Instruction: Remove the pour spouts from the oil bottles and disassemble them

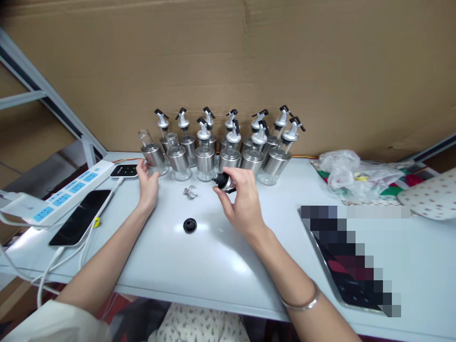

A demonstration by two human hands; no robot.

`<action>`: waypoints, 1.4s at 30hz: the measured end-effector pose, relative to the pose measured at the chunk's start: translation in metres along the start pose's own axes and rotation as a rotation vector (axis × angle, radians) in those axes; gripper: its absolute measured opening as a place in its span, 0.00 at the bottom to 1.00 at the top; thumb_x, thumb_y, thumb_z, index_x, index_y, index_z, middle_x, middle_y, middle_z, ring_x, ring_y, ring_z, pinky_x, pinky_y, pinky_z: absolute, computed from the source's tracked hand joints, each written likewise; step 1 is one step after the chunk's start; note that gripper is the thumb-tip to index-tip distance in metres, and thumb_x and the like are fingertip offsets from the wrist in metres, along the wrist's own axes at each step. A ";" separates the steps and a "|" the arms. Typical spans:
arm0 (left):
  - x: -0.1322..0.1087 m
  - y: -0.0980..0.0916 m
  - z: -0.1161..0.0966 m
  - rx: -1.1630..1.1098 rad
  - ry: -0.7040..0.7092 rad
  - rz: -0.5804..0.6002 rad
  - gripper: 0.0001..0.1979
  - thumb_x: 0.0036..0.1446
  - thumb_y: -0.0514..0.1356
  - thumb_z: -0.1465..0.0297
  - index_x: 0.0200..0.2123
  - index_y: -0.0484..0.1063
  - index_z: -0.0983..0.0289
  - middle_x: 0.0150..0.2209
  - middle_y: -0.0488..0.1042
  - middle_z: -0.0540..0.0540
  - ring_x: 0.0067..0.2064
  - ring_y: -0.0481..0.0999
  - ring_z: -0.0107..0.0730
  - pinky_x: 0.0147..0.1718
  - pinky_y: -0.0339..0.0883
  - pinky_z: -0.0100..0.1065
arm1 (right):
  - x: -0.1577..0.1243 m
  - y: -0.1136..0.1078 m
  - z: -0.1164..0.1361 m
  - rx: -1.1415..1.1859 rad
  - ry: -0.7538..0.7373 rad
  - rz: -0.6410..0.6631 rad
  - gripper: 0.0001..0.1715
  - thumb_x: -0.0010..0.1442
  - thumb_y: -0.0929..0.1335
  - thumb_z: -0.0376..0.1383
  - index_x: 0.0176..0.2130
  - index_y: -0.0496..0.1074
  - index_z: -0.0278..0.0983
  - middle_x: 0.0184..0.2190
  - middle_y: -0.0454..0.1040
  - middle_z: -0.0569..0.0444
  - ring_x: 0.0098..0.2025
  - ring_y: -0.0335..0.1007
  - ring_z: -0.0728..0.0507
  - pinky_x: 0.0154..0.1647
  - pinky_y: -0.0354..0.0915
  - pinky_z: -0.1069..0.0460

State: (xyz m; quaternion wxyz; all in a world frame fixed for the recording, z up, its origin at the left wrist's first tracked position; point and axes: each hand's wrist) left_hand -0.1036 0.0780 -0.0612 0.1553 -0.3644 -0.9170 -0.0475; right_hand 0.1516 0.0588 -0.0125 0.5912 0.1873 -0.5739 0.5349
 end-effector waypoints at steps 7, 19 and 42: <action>-0.001 0.002 0.004 0.060 -0.029 -0.071 0.22 0.44 0.55 0.79 0.45 0.59 0.61 0.42 0.62 0.53 0.44 0.66 0.31 0.49 0.61 0.37 | -0.001 -0.002 0.001 0.005 0.007 0.015 0.23 0.59 0.66 0.33 0.53 0.58 0.42 0.39 0.68 0.50 0.38 0.63 0.43 0.30 0.62 0.50; -0.008 0.007 -0.007 -0.021 -0.109 0.042 0.21 0.43 0.55 0.81 0.42 0.57 0.62 0.35 0.60 0.48 0.30 0.64 0.21 0.33 0.61 0.26 | 0.000 -0.002 0.001 -0.013 -0.003 0.023 0.23 0.59 0.66 0.34 0.53 0.58 0.42 0.39 0.68 0.50 0.38 0.64 0.43 0.30 0.63 0.49; -0.077 0.011 -0.059 0.362 0.637 0.873 0.20 0.60 0.48 0.52 0.36 0.64 0.63 0.33 0.71 0.54 0.33 0.67 0.34 0.37 0.56 0.36 | -0.003 0.000 0.000 0.049 -0.175 0.369 0.18 0.60 0.66 0.40 0.50 0.69 0.37 0.33 0.74 0.49 0.34 0.66 0.46 0.33 0.63 0.50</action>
Point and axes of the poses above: each hand's wrist, its own x-axis towards the middle knuckle, its own y-axis out of the palm, z = x × y
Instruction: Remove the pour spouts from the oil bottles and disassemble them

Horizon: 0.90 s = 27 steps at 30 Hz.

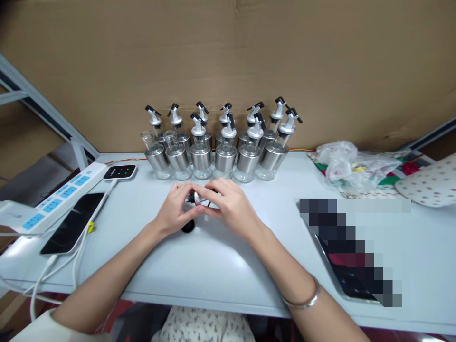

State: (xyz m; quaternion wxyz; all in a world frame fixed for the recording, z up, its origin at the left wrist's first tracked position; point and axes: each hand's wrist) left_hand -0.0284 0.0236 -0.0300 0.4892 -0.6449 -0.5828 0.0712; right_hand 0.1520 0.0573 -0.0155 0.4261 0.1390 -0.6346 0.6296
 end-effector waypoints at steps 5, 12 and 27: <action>0.001 -0.001 -0.007 -0.036 -0.068 -0.006 0.16 0.57 0.50 0.56 0.25 0.58 0.62 0.22 0.63 0.47 0.25 0.61 0.29 0.32 0.55 0.35 | 0.000 0.002 0.002 -0.048 0.020 0.028 0.16 0.59 0.66 0.41 0.44 0.71 0.34 0.33 0.74 0.49 0.33 0.67 0.45 0.32 0.59 0.51; 0.000 -0.002 -0.013 -0.124 -0.140 0.029 0.18 0.55 0.47 0.56 0.21 0.53 0.61 0.18 0.60 0.48 0.25 0.59 0.30 0.35 0.59 0.36 | -0.001 0.004 0.003 -0.145 0.115 -0.056 0.18 0.55 0.65 0.46 0.23 0.63 0.37 0.18 0.67 0.57 0.22 0.61 0.49 0.28 0.51 0.51; -0.002 0.001 -0.009 -0.192 -0.134 -0.002 0.29 0.60 0.37 0.46 0.21 0.57 0.62 0.20 0.63 0.49 0.26 0.61 0.30 0.33 0.56 0.35 | 0.002 0.000 0.003 -0.040 0.055 -0.043 0.20 0.60 0.63 0.49 0.27 0.66 0.37 0.22 0.69 0.54 0.26 0.63 0.48 0.28 0.56 0.53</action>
Point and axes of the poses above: each hand's wrist, its own x-axis towards the middle knuckle, its own y-axis out of the palm, z = x × y
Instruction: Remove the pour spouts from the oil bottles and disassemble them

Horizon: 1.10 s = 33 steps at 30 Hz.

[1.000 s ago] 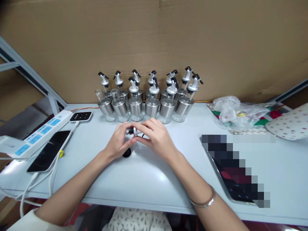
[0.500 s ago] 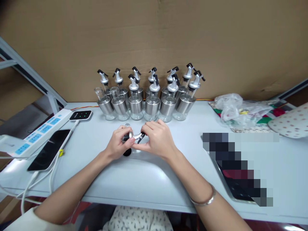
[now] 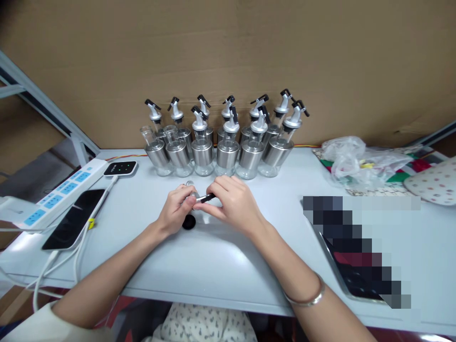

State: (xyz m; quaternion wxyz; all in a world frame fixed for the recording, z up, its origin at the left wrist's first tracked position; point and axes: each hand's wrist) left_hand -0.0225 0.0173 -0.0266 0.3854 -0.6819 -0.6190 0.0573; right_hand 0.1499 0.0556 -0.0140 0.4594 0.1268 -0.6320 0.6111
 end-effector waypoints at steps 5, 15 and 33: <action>-0.001 0.001 -0.004 -0.005 -0.012 -0.016 0.28 0.61 0.35 0.47 0.26 0.60 0.61 0.24 0.65 0.50 0.27 0.63 0.32 0.35 0.58 0.36 | -0.001 0.000 0.002 -0.112 0.088 -0.056 0.21 0.59 0.64 0.51 0.28 0.66 0.37 0.21 0.68 0.55 0.24 0.62 0.48 0.27 0.54 0.52; -0.003 0.003 0.004 0.110 0.044 0.026 0.32 0.53 0.38 0.38 0.28 0.60 0.62 0.25 0.67 0.52 0.29 0.63 0.35 0.35 0.59 0.38 | 0.001 -0.002 0.005 -0.143 0.102 -0.103 0.18 0.58 0.64 0.48 0.27 0.64 0.37 0.18 0.65 0.59 0.21 0.59 0.50 0.27 0.50 0.52; -0.002 0.000 -0.001 0.041 0.018 0.194 0.31 0.55 0.38 0.41 0.33 0.61 0.62 0.29 0.67 0.52 0.30 0.65 0.33 0.32 0.60 0.33 | -0.004 -0.004 -0.004 -0.138 0.100 -0.194 0.24 0.66 0.53 0.32 0.19 0.56 0.38 0.13 0.58 0.61 0.17 0.45 0.51 0.28 0.48 0.50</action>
Point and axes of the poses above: each hand's wrist, its own x-axis towards the middle knuckle, its own y-axis out of the palm, z = x × y
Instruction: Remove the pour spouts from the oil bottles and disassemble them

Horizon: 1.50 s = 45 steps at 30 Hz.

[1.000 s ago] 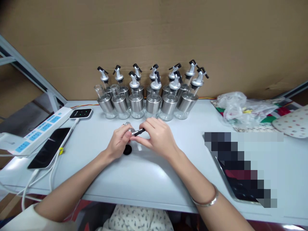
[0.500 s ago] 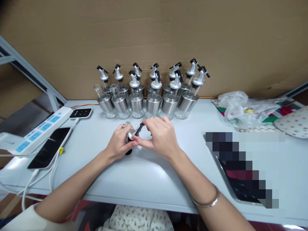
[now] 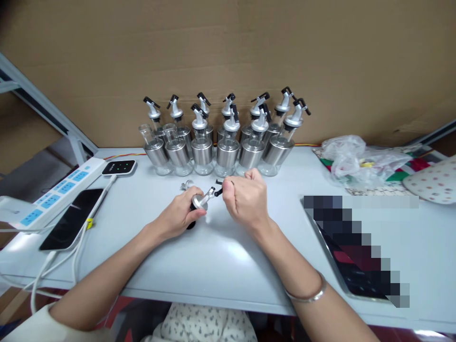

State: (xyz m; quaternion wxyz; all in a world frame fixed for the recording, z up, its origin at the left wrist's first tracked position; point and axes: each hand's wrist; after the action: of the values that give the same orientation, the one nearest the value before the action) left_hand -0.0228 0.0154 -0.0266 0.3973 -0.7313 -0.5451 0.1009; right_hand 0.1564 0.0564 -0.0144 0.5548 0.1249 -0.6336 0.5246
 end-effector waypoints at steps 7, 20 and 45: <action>0.001 -0.004 0.007 0.153 0.025 -0.105 0.30 0.59 0.36 0.44 0.40 0.60 0.64 0.31 0.69 0.55 0.33 0.66 0.37 0.38 0.62 0.38 | 0.004 0.001 -0.013 -0.012 0.413 0.112 0.10 0.60 0.61 0.35 0.28 0.67 0.37 0.22 0.71 0.56 0.23 0.63 0.49 0.29 0.55 0.53; 0.002 -0.012 0.012 0.211 0.052 -0.280 0.18 0.61 0.44 0.54 0.38 0.59 0.63 0.25 0.70 0.50 0.26 0.68 0.32 0.38 0.63 0.37 | -0.004 0.009 -0.027 -0.133 0.707 0.734 0.10 0.57 0.63 0.35 0.33 0.74 0.37 0.28 0.78 0.50 0.30 0.71 0.43 0.30 0.56 0.52; 0.002 -0.010 0.011 0.237 0.043 -0.247 0.17 0.60 0.45 0.54 0.36 0.60 0.63 0.26 0.71 0.52 0.29 0.69 0.34 0.37 0.64 0.37 | 0.002 0.006 -0.019 -0.157 0.674 0.864 0.15 0.59 0.62 0.36 0.38 0.76 0.36 0.35 0.79 0.48 0.36 0.73 0.41 0.32 0.57 0.52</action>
State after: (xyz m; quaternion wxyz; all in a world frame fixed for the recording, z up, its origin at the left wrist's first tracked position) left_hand -0.0354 0.0230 -0.0261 0.5018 -0.6087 -0.6065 0.0991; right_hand 0.1625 0.0753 -0.0193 0.4687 -0.3630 -0.4519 0.6666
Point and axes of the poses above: each hand's wrist, its own x-axis towards the middle knuckle, its own y-axis out of the palm, z = x × y
